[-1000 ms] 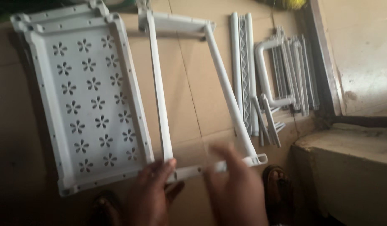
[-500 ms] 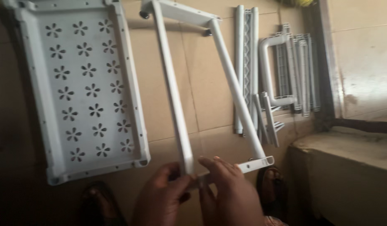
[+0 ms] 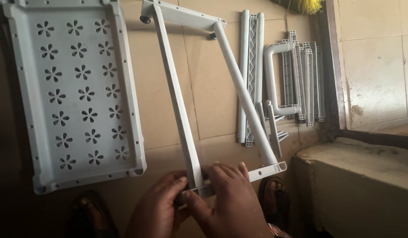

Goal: The person assembles a white plastic storage rack by connecting frame pieces, legs, and a perforated shelf tray on the floor. They insert corner joints and rods into the frame, then attach the shelf tray to the assembled structure.

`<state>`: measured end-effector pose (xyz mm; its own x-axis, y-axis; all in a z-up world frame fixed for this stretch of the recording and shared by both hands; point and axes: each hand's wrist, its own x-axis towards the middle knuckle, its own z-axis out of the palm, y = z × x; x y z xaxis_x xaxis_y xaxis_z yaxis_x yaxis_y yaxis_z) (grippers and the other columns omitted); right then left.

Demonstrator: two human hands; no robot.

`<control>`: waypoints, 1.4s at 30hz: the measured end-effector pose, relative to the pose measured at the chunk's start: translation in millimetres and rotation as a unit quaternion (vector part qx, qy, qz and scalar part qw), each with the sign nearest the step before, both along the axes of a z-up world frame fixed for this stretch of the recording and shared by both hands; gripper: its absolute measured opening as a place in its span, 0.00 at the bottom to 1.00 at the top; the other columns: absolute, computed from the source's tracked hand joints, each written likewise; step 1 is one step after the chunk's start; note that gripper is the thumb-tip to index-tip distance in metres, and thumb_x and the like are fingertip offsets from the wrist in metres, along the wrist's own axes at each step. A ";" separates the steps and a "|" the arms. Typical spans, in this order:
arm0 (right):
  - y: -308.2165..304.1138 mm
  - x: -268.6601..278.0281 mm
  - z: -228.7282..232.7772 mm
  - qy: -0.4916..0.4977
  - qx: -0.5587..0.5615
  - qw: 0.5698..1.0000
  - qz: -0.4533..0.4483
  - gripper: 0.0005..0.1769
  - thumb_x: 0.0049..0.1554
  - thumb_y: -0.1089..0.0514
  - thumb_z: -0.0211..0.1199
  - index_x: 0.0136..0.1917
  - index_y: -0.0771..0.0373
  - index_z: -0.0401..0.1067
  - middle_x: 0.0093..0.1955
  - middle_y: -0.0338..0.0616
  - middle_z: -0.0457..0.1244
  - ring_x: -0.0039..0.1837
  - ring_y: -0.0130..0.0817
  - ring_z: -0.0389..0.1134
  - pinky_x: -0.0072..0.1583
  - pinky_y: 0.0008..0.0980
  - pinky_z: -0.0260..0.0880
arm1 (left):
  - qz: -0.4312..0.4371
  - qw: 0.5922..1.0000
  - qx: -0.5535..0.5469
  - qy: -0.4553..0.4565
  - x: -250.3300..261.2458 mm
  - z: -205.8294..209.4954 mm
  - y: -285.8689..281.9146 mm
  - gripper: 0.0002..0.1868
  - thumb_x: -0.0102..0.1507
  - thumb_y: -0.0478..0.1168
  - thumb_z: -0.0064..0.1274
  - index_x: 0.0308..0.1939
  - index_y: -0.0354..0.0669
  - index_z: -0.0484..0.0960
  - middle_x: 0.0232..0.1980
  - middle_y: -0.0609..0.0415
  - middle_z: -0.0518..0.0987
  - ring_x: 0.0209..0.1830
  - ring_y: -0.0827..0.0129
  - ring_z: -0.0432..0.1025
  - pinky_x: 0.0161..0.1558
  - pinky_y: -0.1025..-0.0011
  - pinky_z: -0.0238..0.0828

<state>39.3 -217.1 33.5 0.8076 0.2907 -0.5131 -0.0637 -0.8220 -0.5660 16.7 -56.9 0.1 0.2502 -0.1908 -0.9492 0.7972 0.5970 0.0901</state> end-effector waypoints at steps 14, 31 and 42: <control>37.9 10.3 0.6 0.120 -0.082 0.976 -0.160 0.17 0.49 0.45 0.69 0.47 0.56 0.79 0.36 0.48 0.71 0.44 0.48 0.75 0.50 0.45 0.74 | 0.081 0.991 0.103 -0.034 -43.2 -42.3 -8.8 0.18 0.65 0.34 0.43 0.57 0.32 0.78 0.44 0.41 0.80 0.40 0.56 0.76 0.40 0.59 0.79; 77.4 54.4 28.4 0.370 0.059 0.909 -0.184 0.15 0.56 0.51 0.62 0.50 0.63 0.79 0.46 0.46 0.74 0.49 0.34 0.76 0.56 0.34 0.75 | 0.398 0.911 0.100 0.038 -18.0 -10.0 10.4 0.09 0.61 0.41 0.51 0.41 0.39 0.77 0.37 0.50 0.78 0.34 0.65 0.75 0.39 0.68 0.74; 87.7 70.2 10.2 0.387 0.243 0.838 -0.299 0.17 0.62 0.53 0.63 0.53 0.71 0.74 0.39 0.47 0.64 0.37 0.32 0.62 0.40 0.32 0.62 | 0.360 0.928 0.097 -0.013 20.5 18.4 38.8 0.10 0.59 0.39 0.54 0.42 0.39 0.77 0.34 0.54 0.78 0.35 0.67 0.73 0.41 0.67 0.72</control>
<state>109.5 -129.4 43.8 0.3635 0.2801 -0.8885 -0.8841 -0.1970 -0.4238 37.2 -18.1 18.5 0.2698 0.2090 -0.9400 0.1934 0.9445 0.2655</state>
